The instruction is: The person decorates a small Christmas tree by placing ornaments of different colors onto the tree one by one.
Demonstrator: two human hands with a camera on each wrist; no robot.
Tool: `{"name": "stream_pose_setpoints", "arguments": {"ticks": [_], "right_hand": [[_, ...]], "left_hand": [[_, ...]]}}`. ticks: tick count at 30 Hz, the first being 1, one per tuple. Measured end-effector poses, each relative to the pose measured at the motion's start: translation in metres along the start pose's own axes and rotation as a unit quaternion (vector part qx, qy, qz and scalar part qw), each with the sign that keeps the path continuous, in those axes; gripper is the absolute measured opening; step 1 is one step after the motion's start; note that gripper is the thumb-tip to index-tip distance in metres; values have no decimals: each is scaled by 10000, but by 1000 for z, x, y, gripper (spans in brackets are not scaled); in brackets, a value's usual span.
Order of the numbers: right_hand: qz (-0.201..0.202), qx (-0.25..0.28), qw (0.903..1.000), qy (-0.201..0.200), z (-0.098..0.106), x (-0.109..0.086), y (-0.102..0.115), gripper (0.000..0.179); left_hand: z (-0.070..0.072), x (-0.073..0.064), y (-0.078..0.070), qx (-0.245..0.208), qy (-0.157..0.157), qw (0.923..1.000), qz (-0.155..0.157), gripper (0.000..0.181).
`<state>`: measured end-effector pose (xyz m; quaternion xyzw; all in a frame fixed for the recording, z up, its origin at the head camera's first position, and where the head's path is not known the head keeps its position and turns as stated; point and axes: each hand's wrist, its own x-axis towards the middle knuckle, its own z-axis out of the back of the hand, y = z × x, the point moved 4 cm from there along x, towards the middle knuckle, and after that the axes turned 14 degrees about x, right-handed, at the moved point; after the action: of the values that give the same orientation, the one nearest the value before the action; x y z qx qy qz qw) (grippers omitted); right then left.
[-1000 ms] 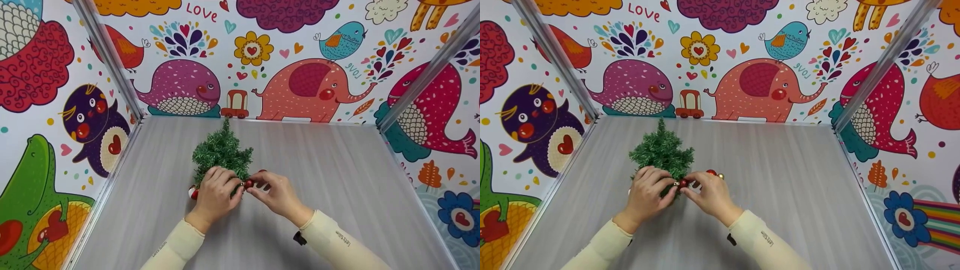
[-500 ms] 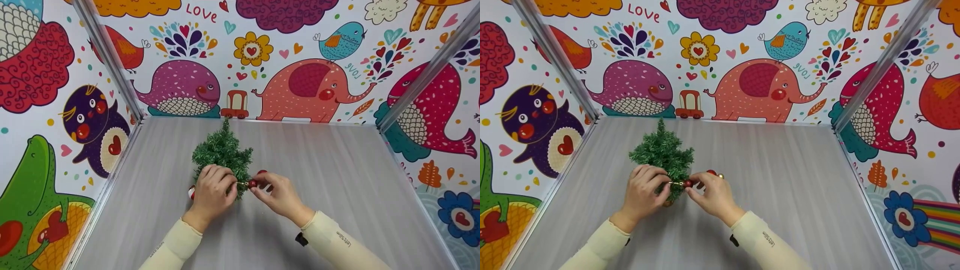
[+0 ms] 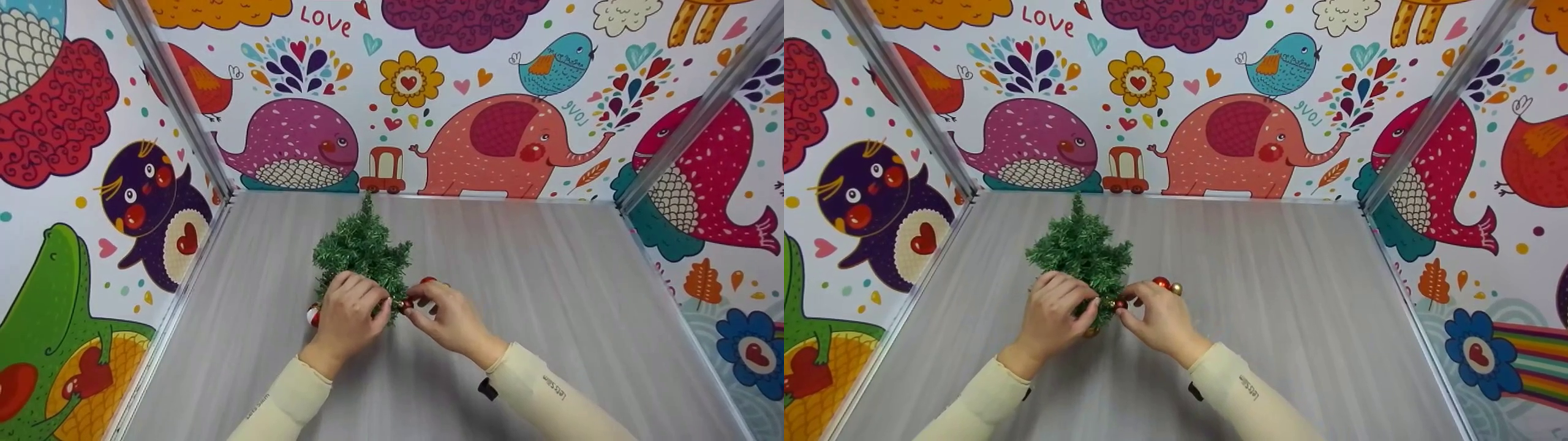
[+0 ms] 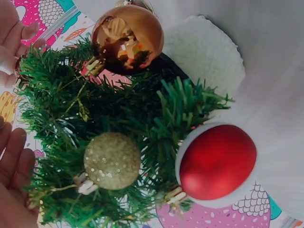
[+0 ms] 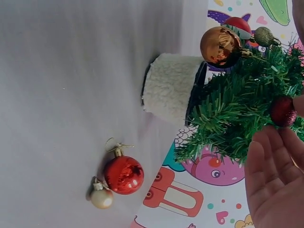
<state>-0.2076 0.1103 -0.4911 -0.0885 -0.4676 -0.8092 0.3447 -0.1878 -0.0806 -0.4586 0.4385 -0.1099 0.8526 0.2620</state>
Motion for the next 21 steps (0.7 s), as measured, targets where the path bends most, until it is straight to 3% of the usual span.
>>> {"name": "stream_pose_setpoints", "arguments": {"ticks": [6,11,16,21], "right_hand": [[499,206,9982,-277,1,6,9,18],[865,114,9959,-239,-3,11,18,16],[874,-65,9958,-249,-7,14,19,6],[936,-50,9947,-422,-7,13,19,9]], "left_hand": [[-1,1,0,-47,35,10000,39,8],[-1,0,1,-60,103,9999,87,8],[0,1,1,-107,131,9998,88,8],[0,1,1,-107,126,9998,76,8]]}}
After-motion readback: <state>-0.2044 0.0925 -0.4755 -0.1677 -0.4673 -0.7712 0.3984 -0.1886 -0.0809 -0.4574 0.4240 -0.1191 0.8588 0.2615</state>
